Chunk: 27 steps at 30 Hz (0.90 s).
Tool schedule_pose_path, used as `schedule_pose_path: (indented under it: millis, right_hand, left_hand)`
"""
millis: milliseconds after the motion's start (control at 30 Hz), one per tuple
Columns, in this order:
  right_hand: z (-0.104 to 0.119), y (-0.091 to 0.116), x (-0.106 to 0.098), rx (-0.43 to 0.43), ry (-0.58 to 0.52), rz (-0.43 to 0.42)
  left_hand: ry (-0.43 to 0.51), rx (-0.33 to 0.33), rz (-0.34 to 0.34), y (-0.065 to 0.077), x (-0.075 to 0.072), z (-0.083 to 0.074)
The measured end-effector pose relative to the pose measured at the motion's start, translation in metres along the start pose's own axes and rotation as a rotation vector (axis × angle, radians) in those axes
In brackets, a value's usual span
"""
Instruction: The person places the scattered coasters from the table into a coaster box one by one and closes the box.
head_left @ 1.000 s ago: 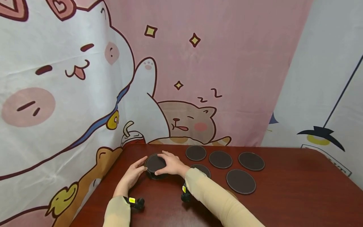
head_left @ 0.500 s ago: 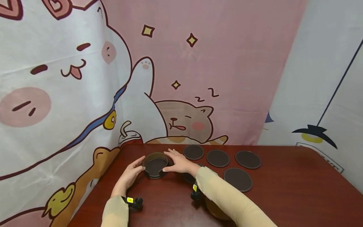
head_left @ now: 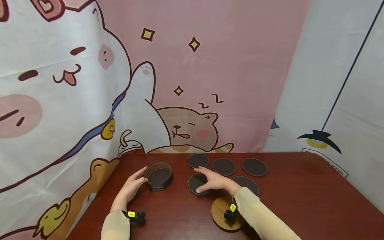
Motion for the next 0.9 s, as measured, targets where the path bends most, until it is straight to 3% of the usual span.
schedule_pose_path:
  millis: [167, 300, 900]
  right_hand:
    - [-0.01, 0.013, 0.001, 0.035, -0.006, 0.022]
    - [-0.015, 0.018, 0.004, 0.061, 0.053, 0.018]
    - [-0.016, 0.02, 0.004, 0.07, 0.212, -0.053]
  left_hand:
    - [-0.012, 0.005, -0.016, 0.001, -0.002, 0.002]
    - [-0.001, 0.001, -0.009, 0.003, -0.001, 0.005]
    - [-0.025, -0.001, 0.003, 0.003, 0.002, -0.001]
Point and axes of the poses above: each hand's wrist, its own y-axis away from the middle knuckle, its own x-axis out of the palm, z = x × y, the point moved 9 cm from there along -y, towards the middle knuckle, and after that the axes turned 11 degrees about -z, right-handed, at the moved point
